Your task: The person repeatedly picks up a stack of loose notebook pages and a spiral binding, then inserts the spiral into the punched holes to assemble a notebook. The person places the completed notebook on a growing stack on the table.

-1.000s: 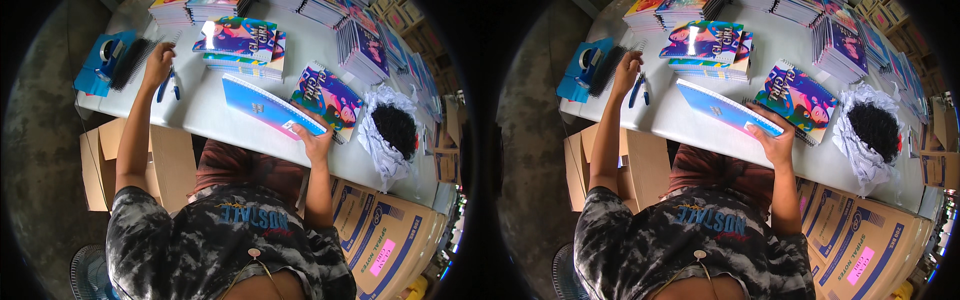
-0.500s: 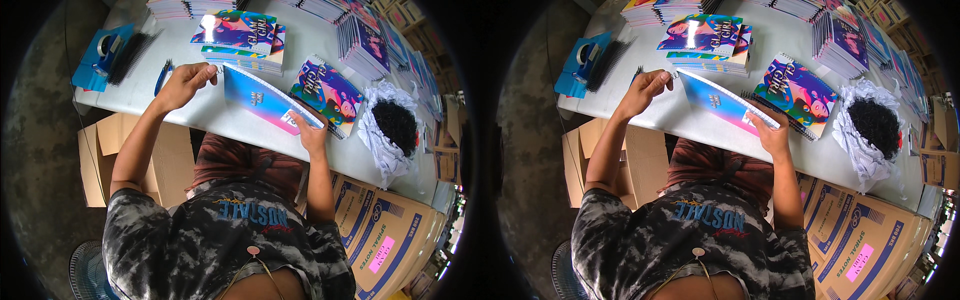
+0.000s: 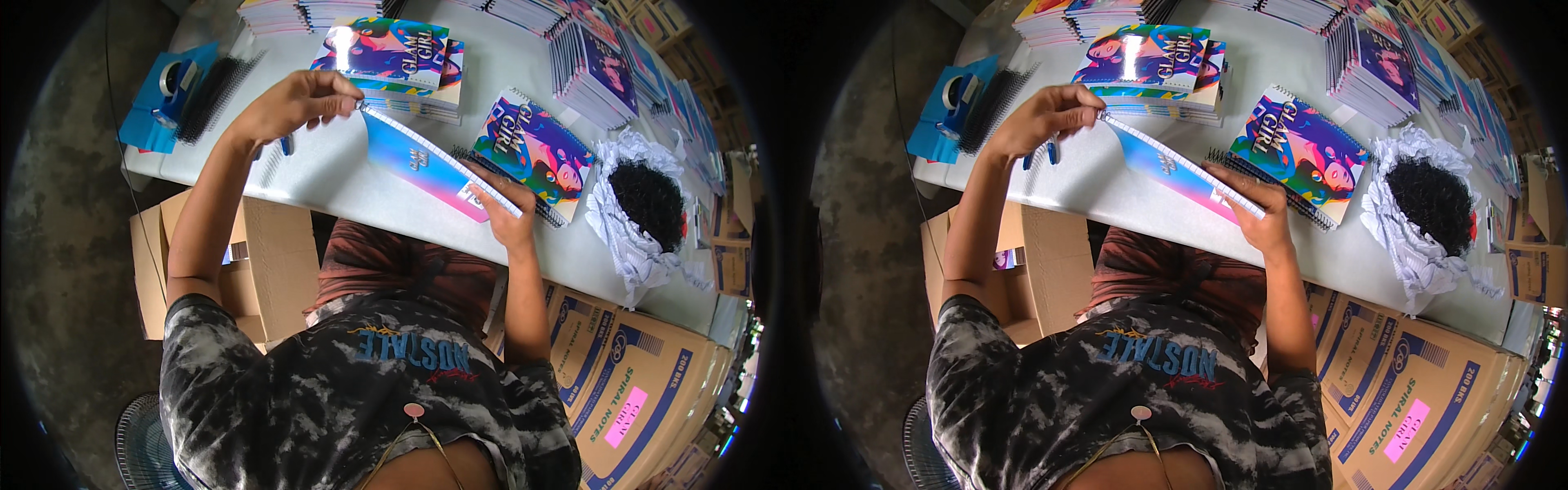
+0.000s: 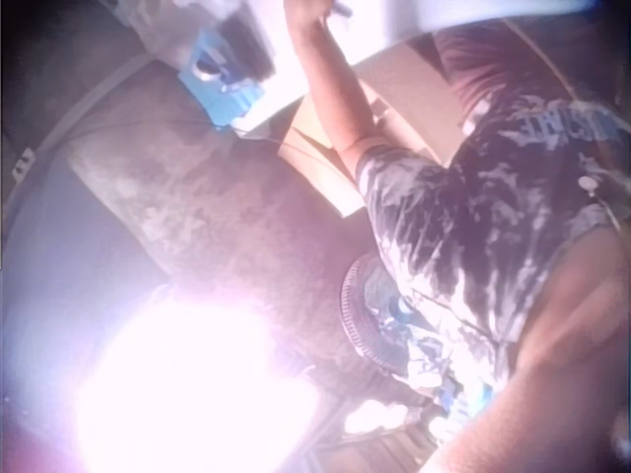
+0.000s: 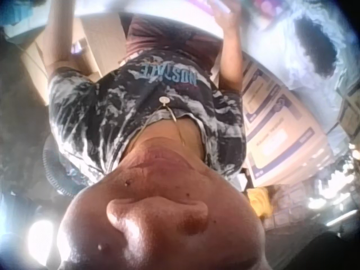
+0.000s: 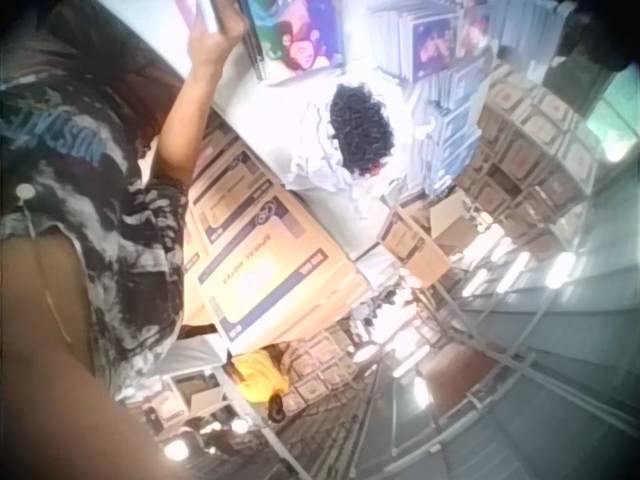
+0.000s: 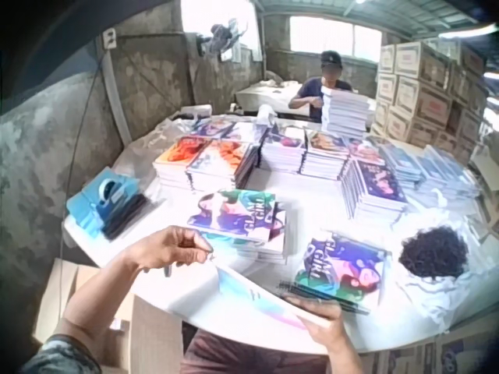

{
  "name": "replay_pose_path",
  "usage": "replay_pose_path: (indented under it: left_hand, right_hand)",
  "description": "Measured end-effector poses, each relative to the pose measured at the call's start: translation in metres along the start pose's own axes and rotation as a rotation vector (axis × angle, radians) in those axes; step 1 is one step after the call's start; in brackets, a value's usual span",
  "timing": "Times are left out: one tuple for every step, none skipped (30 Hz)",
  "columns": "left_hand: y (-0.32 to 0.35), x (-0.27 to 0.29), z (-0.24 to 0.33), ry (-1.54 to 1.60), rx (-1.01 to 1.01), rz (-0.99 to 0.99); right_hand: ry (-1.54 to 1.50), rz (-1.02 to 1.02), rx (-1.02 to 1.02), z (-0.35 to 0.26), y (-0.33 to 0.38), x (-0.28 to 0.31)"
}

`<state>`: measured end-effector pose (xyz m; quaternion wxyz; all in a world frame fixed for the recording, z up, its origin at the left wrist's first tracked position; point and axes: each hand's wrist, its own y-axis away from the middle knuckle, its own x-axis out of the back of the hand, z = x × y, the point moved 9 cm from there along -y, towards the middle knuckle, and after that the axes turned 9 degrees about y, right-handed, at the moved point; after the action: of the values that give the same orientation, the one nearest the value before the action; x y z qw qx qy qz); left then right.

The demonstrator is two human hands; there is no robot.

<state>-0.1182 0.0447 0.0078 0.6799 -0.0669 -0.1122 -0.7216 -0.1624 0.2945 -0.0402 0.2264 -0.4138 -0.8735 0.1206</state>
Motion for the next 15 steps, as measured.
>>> replay_pose_path:
  left_hand:
    - [0.001,-0.005,0.021,-0.129,-0.201,0.009]
    - [0.004,-0.006,0.031,-0.317,-0.141,-0.023]
    - [0.007,-0.013,0.038,-0.427,-0.214,-0.003]
    - [0.01,-0.019,0.046,-0.536,-0.289,0.019]
    - [0.013,-0.024,0.053,-0.645,-0.364,0.041]
    - [0.007,-0.025,0.035,-0.62,-0.136,-0.089]
    - [0.008,-0.025,0.042,-0.779,-0.177,-0.048]
    - [0.011,-0.029,0.05,-0.937,-0.219,-0.007]
    - [0.014,-0.034,0.055,-1.095,-0.262,0.034]
    - [0.019,-0.04,0.065,-1.167,-0.397,0.144]
    - [0.023,-0.042,0.069,-1.17,-0.467,0.206]
    - [0.028,-0.043,0.073,-1.17,-0.537,0.267]
    - [0.032,-0.044,0.078,-1.165,-0.608,0.326]
    - [0.031,-0.044,0.072,-1.179,-0.572,0.174]
    - [0.027,-0.041,0.069,-1.195,-0.481,0.149]
  right_hand:
    - [-0.007,0.009,-0.064,0.003,0.002,0.001]
    - [-0.015,0.019,-0.128,0.008,0.004,0.002]
    - [-0.064,0.044,-0.123,0.009,0.005,0.002]
    - [-0.112,0.069,-0.116,0.009,0.006,0.001]
    - [-0.159,0.093,-0.109,0.011,0.007,0.001]
    - [-0.085,0.048,-0.123,0.017,0.011,-0.001]
    - [-0.02,0.043,-0.058,0.01,0.009,-0.002]
    - [0.045,0.039,0.006,0.0,0.005,-0.003]
    - [0.111,0.036,0.07,-0.009,0.004,-0.005]
    - [0.148,0.049,0.092,-0.013,0.004,-0.006]
    - [0.166,0.057,0.108,-0.015,0.005,-0.007]
    - [0.184,0.066,0.124,-0.017,0.007,-0.009]
    - [0.204,0.074,0.136,-0.018,0.008,-0.009]
    - [0.217,0.07,0.124,-0.018,0.009,-0.009]
    - [0.22,0.075,0.145,-0.02,0.01,-0.009]
